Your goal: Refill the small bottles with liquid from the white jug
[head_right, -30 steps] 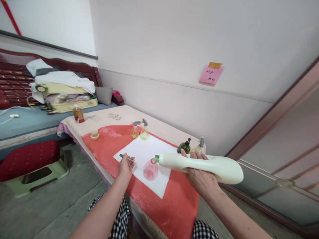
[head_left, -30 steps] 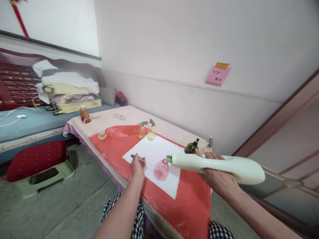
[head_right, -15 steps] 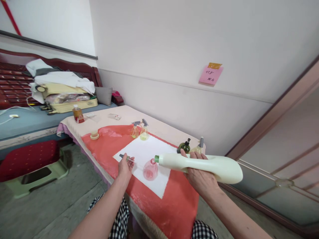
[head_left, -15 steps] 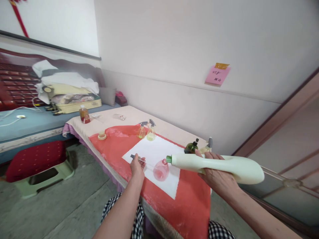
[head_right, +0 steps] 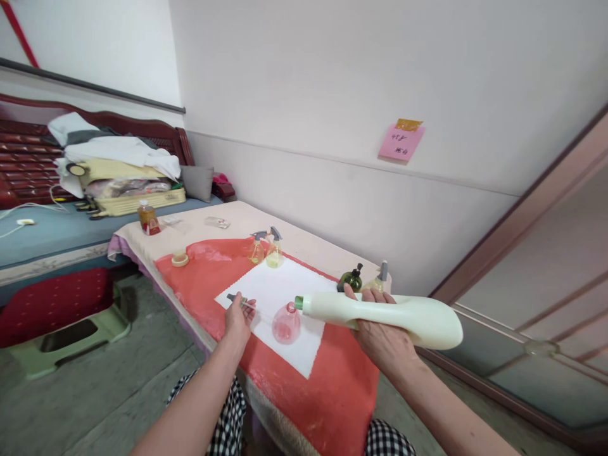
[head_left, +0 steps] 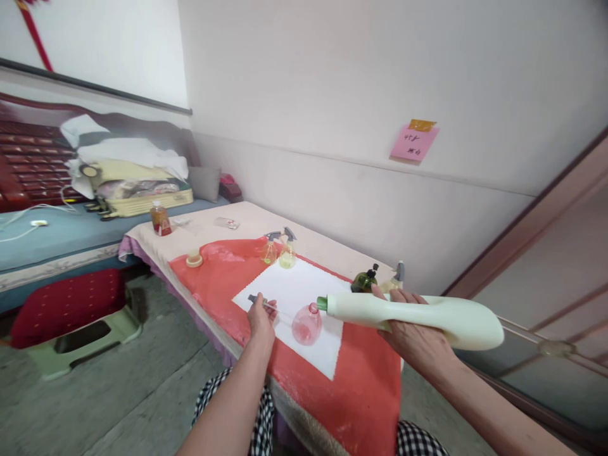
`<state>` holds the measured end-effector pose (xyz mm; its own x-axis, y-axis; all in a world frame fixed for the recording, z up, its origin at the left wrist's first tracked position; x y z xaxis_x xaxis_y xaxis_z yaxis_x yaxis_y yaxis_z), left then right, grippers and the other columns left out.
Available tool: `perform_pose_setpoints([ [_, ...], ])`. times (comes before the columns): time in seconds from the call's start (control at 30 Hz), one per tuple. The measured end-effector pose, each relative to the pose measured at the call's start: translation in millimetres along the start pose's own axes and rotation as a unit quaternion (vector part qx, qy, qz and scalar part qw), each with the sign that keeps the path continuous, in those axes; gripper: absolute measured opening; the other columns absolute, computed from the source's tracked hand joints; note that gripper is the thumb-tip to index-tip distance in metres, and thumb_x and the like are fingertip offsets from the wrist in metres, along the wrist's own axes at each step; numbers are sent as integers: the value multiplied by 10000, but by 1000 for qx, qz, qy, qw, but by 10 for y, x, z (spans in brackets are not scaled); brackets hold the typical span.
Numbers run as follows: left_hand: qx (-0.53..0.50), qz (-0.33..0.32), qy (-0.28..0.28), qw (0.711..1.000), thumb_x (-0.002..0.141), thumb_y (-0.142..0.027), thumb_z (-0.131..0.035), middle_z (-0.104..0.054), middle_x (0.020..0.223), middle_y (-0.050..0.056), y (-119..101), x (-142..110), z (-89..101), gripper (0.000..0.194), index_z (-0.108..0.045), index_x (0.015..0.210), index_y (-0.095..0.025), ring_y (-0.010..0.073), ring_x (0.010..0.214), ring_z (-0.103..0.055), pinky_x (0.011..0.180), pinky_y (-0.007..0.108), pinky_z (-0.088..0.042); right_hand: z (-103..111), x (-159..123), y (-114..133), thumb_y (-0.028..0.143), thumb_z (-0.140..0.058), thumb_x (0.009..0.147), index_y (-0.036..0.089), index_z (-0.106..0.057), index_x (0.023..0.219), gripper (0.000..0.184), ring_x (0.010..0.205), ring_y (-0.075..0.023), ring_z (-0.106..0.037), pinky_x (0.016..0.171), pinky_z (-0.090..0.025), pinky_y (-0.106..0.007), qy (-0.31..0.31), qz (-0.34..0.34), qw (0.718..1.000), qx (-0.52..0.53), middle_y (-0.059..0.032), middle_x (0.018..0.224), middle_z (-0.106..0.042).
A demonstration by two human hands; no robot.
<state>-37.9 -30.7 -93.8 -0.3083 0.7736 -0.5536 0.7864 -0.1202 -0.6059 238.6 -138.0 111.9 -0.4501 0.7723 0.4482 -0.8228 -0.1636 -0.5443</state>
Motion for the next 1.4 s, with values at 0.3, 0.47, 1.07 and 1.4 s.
perform_pose_setpoints([
  [0.3,-2,-2,5,1000,856,-358,-626,-673,718,82,1,12,-4,220,-552,827,-152,138,591,-623,520,207,-446,5,13,4,226,-557,865,146,-327,1471,653,1041,-307,-494,953,-399,-458,3,2,1000,-4,-152,1084,-540],
  [0.47,0,-3,6,1000,858,-364,-621,-674,721,86,-2,8,-6,227,-556,822,-149,133,585,-617,521,206,-444,-9,-2,-2,216,-554,865,157,-304,1485,672,1053,-309,-496,944,-407,-458,-1,4,1000,-6,-149,1086,-548],
  [1.07,0,-2,4,1000,863,-355,-615,-671,721,81,-13,-18,-13,215,-547,826,-155,132,587,-618,520,206,-446,-10,-4,-1,220,-538,874,156,-313,1477,647,1073,-322,-501,935,-419,-473,-19,8,1000,-8,-162,1124,-541],
  [1.4,2,-4,7,1000,864,-364,-614,-675,731,86,-13,-14,-13,222,-552,829,-153,137,605,-626,524,205,-449,6,1,6,226,-546,876,156,-315,1476,646,1082,-322,-501,956,-410,-484,-16,9,1000,-11,-163,1122,-548],
])
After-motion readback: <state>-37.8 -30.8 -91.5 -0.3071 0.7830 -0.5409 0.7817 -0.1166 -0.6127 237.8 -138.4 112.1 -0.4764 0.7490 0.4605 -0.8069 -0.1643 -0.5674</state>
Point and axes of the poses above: each hand's wrist, its own x-axis towards the middle knuckle, its own z-axis out of the back of the hand, y = z × x, the point moved 7 cm from there along x, towards the middle knuckle
